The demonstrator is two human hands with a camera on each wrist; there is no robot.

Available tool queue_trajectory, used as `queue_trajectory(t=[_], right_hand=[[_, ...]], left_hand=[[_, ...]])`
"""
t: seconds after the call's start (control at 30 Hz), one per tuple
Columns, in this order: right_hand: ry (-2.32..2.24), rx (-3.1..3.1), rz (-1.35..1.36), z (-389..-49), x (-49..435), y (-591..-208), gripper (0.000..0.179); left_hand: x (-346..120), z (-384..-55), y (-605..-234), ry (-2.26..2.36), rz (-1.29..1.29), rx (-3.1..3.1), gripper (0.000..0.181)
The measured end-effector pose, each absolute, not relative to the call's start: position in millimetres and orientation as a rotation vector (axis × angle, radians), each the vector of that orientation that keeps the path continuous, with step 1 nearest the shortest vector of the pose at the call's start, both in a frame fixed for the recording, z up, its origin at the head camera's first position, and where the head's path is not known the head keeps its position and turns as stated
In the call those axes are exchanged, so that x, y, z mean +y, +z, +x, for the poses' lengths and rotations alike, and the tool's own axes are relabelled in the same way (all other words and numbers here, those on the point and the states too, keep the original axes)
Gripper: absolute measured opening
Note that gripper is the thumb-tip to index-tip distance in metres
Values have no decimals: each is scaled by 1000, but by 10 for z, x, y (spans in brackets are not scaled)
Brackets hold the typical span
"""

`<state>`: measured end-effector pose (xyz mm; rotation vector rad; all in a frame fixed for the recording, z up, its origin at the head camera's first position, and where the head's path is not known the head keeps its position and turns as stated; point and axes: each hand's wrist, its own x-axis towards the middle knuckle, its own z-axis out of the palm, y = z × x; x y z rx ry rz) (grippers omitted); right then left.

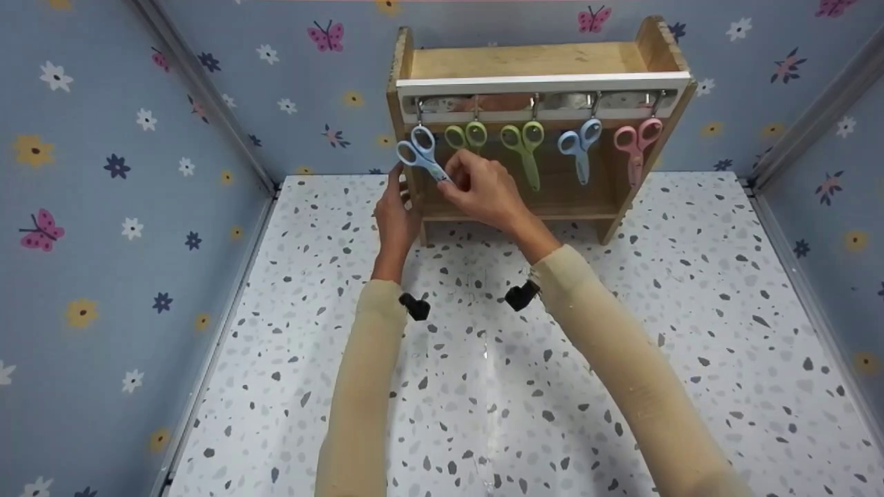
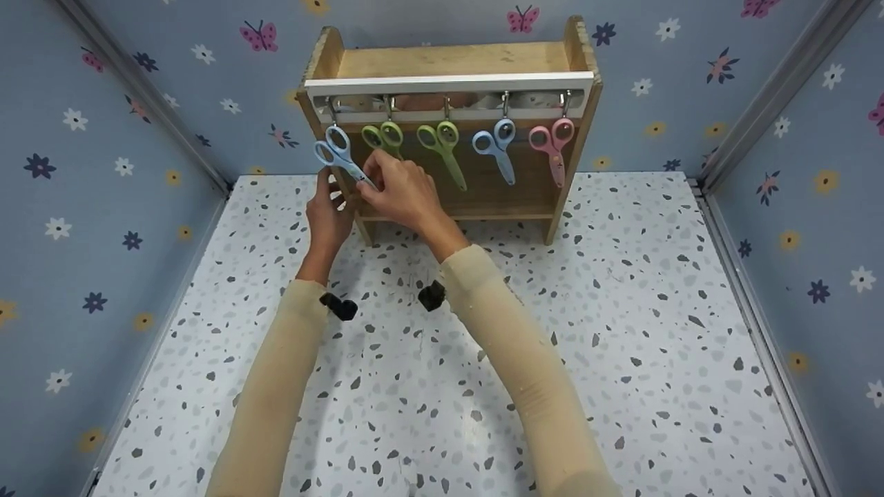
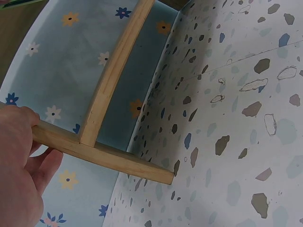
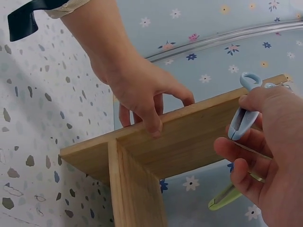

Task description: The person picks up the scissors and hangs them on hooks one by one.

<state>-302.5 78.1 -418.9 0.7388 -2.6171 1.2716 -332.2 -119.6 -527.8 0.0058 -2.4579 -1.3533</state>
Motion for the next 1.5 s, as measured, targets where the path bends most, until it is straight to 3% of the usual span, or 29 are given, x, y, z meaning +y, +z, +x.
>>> queue_trajectory(t=[1.5], right_hand=[[1326,-2682,493,-2945,653,-4570,25]], left_hand=[[-1188,-3306,-5274,-1402,-5,-2443,73]])
